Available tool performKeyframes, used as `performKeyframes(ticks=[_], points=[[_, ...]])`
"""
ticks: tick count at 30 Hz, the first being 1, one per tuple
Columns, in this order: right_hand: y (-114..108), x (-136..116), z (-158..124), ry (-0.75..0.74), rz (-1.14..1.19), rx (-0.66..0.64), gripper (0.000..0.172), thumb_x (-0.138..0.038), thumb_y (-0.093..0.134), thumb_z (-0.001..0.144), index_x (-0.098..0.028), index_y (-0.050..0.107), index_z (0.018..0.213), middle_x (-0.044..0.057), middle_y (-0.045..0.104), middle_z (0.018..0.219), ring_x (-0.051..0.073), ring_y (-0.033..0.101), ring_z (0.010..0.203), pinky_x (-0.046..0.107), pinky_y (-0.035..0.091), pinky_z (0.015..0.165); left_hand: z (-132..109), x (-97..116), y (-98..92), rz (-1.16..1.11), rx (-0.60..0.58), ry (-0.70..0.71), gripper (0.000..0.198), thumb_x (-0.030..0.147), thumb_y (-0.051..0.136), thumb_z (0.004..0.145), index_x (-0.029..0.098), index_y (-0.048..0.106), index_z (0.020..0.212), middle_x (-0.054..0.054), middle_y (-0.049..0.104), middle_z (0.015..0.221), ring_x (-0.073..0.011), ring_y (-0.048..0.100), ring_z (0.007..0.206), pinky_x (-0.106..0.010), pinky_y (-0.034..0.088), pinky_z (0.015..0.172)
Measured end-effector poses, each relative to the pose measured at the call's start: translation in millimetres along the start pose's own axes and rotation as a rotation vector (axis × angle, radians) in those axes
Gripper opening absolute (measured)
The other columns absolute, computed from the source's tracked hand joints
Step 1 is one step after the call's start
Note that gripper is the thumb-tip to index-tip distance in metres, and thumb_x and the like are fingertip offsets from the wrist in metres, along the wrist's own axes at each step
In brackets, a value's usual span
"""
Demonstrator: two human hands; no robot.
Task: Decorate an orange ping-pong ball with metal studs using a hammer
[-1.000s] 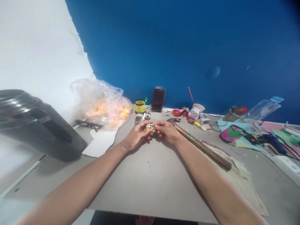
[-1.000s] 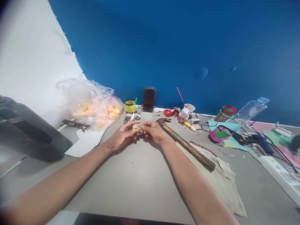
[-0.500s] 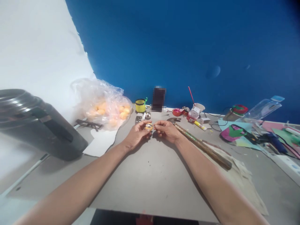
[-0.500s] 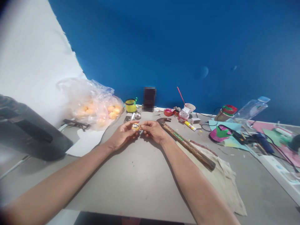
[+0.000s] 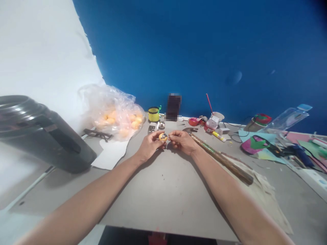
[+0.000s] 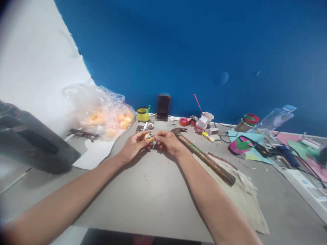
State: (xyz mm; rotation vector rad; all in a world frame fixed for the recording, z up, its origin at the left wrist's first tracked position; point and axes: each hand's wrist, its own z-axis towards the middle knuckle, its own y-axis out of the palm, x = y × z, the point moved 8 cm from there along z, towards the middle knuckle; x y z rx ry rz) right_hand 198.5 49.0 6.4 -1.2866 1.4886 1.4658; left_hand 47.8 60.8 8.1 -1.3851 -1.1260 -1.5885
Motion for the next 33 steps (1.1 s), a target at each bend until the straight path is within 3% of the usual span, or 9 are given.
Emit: performKeyframes(ticks=[13,33], points=[[-0.2,2.6,0.5,-0.013,-0.050,0.032,0.040,-0.040,0.098,0.051,-0.016,0.075,0.075,0.001,0.069,0.068,0.007,0.050,0.053,0.020,0.037,0.048,-0.5,0.5,-1.1,0.070,-0.007,-0.025,0.060,0.034,0.089,0.068,0.010,0.068,0.118,-0.005,0.074,0.084,-0.0146,0.065,0.059,-0.035,0.059,0.066],[-6.8,6.0,2.7,0.004,-0.163,0.064,0.037,-0.038,0.097,0.054,-0.016,0.080,0.079,0.004,0.072,0.071,0.007,0.053,0.055,0.019,0.042,0.049,1.0,-0.7,0.3,0.138,-0.048,-0.008,0.059,0.038,0.088,0.070,0.010,0.067,0.117,-0.003,0.071,0.070,-0.0159,0.066,0.058,-0.032,0.059,0.063]])
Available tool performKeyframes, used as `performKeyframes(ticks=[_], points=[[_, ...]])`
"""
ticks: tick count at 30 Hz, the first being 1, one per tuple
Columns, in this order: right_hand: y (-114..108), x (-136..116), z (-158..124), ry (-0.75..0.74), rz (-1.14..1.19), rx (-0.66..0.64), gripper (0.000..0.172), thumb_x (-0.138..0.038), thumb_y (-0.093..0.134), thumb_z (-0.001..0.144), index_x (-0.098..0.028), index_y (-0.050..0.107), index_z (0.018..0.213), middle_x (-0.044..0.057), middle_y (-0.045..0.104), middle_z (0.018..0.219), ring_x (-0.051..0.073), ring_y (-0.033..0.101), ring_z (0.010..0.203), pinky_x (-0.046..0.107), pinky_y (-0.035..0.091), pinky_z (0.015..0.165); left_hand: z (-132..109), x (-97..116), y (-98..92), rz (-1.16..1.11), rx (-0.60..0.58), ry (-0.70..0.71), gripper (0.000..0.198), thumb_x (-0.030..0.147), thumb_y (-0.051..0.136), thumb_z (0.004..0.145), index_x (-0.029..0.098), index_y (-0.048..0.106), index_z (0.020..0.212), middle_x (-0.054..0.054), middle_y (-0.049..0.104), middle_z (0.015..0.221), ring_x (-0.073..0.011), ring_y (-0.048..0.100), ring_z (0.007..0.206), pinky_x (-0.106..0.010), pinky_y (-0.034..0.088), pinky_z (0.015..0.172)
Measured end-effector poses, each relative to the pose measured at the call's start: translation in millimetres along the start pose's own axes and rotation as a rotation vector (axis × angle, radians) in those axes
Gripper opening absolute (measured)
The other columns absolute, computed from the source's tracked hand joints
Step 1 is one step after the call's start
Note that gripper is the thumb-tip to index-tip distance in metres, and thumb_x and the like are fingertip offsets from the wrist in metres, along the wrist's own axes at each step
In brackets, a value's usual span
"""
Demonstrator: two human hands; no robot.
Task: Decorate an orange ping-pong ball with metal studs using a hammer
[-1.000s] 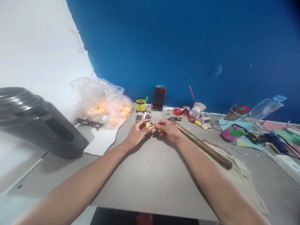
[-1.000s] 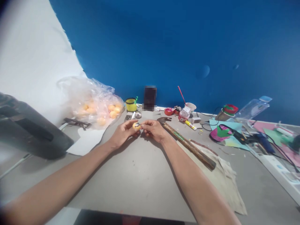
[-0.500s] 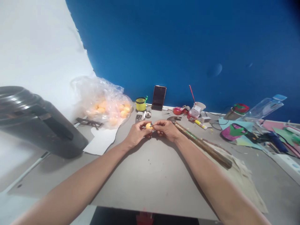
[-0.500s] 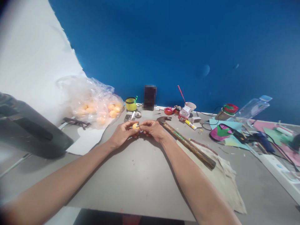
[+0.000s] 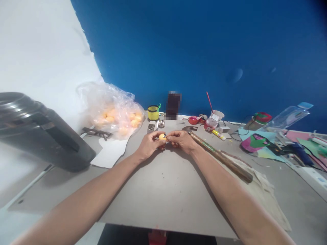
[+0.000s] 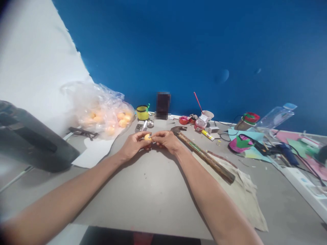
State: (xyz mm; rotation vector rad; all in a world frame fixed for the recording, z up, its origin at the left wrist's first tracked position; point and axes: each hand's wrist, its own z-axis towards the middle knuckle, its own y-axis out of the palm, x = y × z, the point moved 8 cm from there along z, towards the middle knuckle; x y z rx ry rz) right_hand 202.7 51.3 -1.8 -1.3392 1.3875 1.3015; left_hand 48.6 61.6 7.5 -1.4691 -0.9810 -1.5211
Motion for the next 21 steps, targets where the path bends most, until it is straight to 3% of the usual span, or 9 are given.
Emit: performKeyframes(ticks=[16,21], points=[[3.2,-6.1,-2.3,-0.026,-0.047,0.029,0.029,-0.033,0.092,0.056,-0.014,0.079,0.074,0.002,0.068,0.062,0.007,0.052,0.051,0.019,0.037,0.046,-5.1,5.1,-1.5,-0.005,0.076,-0.046,0.050,0.031,0.090,0.063,0.013,0.066,0.104,-0.002,0.072,0.065,-0.0176,0.067,0.055,-0.034,0.060,0.063],[4.2,-1.0,-1.4,0.004,-0.005,0.056,0.030,-0.032,0.093,0.055,-0.015,0.077,0.074,0.003,0.070,0.066,0.007,0.053,0.051,0.018,0.039,0.046,-7.3,5.4,-4.3,-0.026,0.120,-0.036,0.053,0.033,0.092,0.060,0.013,0.068,0.104,-0.003,0.073,0.076,-0.0180,0.069,0.059,-0.035,0.061,0.064]])
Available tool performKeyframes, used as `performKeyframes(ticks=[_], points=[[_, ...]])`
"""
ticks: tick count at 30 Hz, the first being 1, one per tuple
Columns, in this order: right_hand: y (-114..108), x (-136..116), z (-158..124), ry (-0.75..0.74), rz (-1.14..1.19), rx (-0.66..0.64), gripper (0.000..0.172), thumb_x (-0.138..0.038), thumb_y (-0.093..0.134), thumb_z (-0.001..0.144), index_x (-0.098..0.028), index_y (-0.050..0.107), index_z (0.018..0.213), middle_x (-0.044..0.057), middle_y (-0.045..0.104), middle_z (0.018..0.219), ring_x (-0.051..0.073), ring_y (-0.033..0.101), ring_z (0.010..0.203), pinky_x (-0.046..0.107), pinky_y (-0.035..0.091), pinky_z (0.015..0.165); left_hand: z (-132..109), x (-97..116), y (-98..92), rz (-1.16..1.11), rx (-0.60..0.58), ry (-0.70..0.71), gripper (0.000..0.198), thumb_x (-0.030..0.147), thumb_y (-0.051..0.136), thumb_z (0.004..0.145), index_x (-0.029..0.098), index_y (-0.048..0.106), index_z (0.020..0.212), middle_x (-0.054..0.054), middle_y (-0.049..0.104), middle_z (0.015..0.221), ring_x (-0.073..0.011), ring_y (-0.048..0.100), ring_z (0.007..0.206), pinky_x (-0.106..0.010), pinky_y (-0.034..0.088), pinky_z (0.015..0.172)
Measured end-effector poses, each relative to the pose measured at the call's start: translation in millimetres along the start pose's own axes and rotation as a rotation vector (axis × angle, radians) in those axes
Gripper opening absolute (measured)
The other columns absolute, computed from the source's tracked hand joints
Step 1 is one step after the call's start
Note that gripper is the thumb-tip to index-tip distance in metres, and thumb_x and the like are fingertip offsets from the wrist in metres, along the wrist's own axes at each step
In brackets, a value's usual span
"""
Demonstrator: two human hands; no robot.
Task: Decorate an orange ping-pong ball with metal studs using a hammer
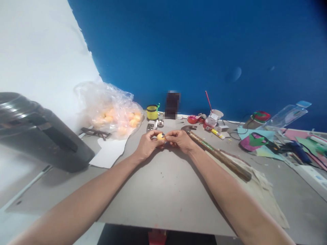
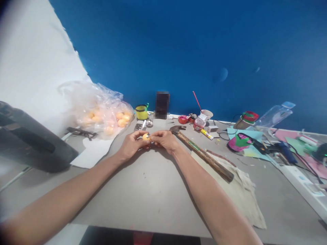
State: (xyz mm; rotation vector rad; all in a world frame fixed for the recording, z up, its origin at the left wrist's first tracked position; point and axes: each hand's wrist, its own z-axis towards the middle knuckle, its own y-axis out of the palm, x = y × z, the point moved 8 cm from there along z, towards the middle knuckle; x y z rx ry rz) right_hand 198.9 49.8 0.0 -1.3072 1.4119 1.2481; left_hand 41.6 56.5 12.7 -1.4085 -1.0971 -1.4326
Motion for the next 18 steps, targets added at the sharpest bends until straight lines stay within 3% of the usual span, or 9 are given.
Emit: performKeyframes(ticks=[10,15,18], points=[[11.4,4.4,-1.5,0.044,0.214,-0.087,0.038,-0.035,0.098,0.052,-0.014,0.076,0.075,0.001,0.068,0.065,0.004,0.046,0.049,0.017,0.041,0.045,-1.4,10.7,-4.2,0.037,0.091,0.215,0.048,0.036,0.090,0.063,0.017,0.068,0.101,-0.002,0.073,0.082,-0.0182,0.069,0.069,-0.030,0.057,0.064],[18.2,0.6,-5.8,0.029,0.233,-0.131,0.039,-0.040,0.096,0.055,-0.014,0.073,0.073,0.001,0.067,0.067,0.005,0.044,0.050,0.018,0.040,0.046,-4.7,19.9,-6.1,0.107,0.135,0.358,0.040,0.034,0.087,0.066,0.018,0.067,0.097,-0.003,0.072,0.088,-0.0196,0.070,0.080,-0.029,0.056,0.070],[17.9,-5.2,-7.1,-0.018,0.175,-0.098,0.038,-0.041,0.095,0.054,-0.016,0.072,0.071,0.000,0.066,0.065,0.006,0.044,0.051,0.018,0.039,0.046,-7.7,23.7,-7.3,0.127,0.169,0.371,0.039,0.034,0.086,0.067,0.019,0.067,0.096,-0.003,0.072,0.091,-0.0198,0.070,0.082,-0.030,0.056,0.073]])
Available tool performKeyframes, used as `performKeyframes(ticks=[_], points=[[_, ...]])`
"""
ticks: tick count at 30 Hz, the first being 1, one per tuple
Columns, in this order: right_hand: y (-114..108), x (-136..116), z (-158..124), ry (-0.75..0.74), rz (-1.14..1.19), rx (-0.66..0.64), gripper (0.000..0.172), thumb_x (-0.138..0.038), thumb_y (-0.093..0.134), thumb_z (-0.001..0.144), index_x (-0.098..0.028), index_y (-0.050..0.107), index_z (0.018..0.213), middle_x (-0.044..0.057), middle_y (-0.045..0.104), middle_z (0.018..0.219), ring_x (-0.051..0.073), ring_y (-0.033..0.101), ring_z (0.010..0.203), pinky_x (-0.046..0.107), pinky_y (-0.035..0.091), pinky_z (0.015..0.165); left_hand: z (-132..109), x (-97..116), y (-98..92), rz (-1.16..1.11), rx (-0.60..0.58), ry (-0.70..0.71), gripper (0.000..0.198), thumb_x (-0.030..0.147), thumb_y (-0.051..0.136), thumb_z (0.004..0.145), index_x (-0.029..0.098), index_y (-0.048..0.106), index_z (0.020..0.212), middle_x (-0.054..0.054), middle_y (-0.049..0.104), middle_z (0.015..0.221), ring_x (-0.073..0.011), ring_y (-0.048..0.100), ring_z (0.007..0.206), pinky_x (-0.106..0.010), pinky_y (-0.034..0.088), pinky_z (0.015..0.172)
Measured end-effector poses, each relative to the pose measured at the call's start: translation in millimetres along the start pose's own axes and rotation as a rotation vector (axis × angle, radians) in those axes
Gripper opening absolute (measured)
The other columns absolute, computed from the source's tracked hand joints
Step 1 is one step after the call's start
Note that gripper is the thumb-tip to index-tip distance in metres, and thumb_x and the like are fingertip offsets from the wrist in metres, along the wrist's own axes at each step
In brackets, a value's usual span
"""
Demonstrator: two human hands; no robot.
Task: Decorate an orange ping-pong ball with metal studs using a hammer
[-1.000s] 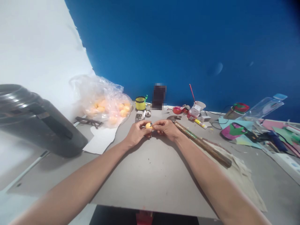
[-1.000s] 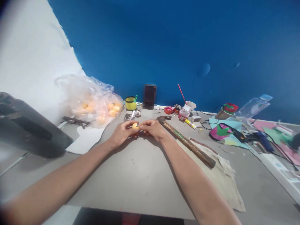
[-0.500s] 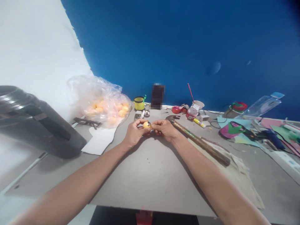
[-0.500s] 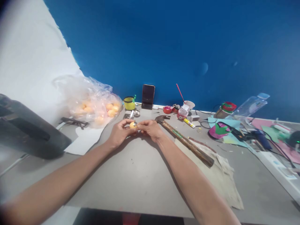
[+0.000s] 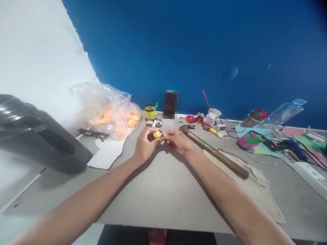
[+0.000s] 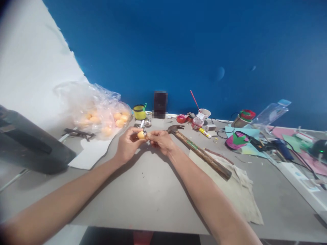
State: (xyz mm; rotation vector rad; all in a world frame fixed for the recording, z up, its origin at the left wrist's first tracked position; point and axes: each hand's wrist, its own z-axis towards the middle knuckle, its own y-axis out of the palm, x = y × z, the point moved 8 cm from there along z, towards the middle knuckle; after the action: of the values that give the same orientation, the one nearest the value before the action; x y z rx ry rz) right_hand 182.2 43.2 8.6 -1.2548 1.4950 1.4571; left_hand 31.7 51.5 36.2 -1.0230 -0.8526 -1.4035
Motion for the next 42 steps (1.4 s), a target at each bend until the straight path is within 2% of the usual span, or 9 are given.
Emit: performKeyframes(ticks=[6,13,17,19,25,33,42], points=[[-1.8,-14.9,-1.3,-0.136,-0.180,0.056,0.030,-0.037,0.089,0.057,-0.017,0.071,0.070,-0.001,0.064,0.060,0.008,0.047,0.052,0.022,0.039,0.049,-0.4,-6.3,0.6,-0.033,-0.006,-0.174,0.045,0.028,0.089,0.057,0.018,0.067,0.094,-0.001,0.072,0.081,-0.0189,0.069,0.072,-0.028,0.054,0.065],[-5.4,-27.3,-5.5,-0.177,-0.364,-0.066,0.018,-0.032,0.081,0.065,-0.018,0.075,0.074,-0.002,0.066,0.063,0.009,0.050,0.055,0.023,0.040,0.054,-5.7,-9.1,11.0,-0.068,-0.167,-0.344,0.045,0.025,0.089,0.057,0.019,0.066,0.095,0.000,0.074,0.067,-0.0220,0.073,0.064,-0.032,0.058,0.062],[-3.4,-34.5,-10.9,-0.215,-0.474,-0.154,0.013,-0.029,0.078,0.070,-0.017,0.076,0.075,0.000,0.069,0.067,0.010,0.052,0.059,0.023,0.040,0.057,-11.0,-12.3,18.6,-0.103,-0.263,-0.409,0.042,0.026,0.090,0.060,0.017,0.065,0.092,-0.001,0.073,0.064,-0.0201,0.070,0.056,-0.034,0.059,0.058],[-2.8,-35.0,-12.3,-0.209,-0.471,-0.167,0.014,-0.030,0.079,0.071,-0.017,0.076,0.075,0.001,0.070,0.069,0.010,0.054,0.059,0.024,0.042,0.058,-12.6,-13.0,21.4,-0.157,-0.280,-0.419,0.043,0.027,0.091,0.061,0.017,0.064,0.092,-0.002,0.073,0.067,-0.0189,0.069,0.056,-0.035,0.060,0.058],[-5.4,-26.9,-8.5,-0.171,-0.381,-0.136,0.026,-0.039,0.083,0.071,-0.018,0.071,0.080,0.001,0.069,0.068,0.011,0.055,0.056,0.024,0.045,0.054,-10.0,-12.3,20.1,-0.234,-0.230,-0.384,0.048,0.030,0.094,0.059,0.017,0.064,0.095,0.000,0.071,0.078,-0.0171,0.070,0.062,-0.036,0.062,0.064],[-6.2,-25.0,-5.8,-0.192,-0.227,-0.192,0.027,-0.038,0.086,0.071,-0.019,0.069,0.081,-0.001,0.066,0.068,0.011,0.057,0.057,0.024,0.045,0.055,-8.5,-13.6,21.3,-0.304,-0.243,-0.371,0.056,0.033,0.096,0.057,0.018,0.067,0.102,-0.002,0.073,0.097,-0.0169,0.072,0.068,-0.037,0.064,0.070],[-10.1,-19.9,-2.3,-0.154,-0.298,-0.193,0.032,-0.040,0.088,0.069,-0.019,0.068,0.081,0.000,0.069,0.070,0.011,0.056,0.054,0.023,0.044,0.052,-9.4,-15.0,20.7,-0.256,-0.250,-0.382,0.056,0.033,0.095,0.058,0.017,0.070,0.104,-0.002,0.075,0.091,-0.0171,0.071,0.066,-0.035,0.062,0.068]])
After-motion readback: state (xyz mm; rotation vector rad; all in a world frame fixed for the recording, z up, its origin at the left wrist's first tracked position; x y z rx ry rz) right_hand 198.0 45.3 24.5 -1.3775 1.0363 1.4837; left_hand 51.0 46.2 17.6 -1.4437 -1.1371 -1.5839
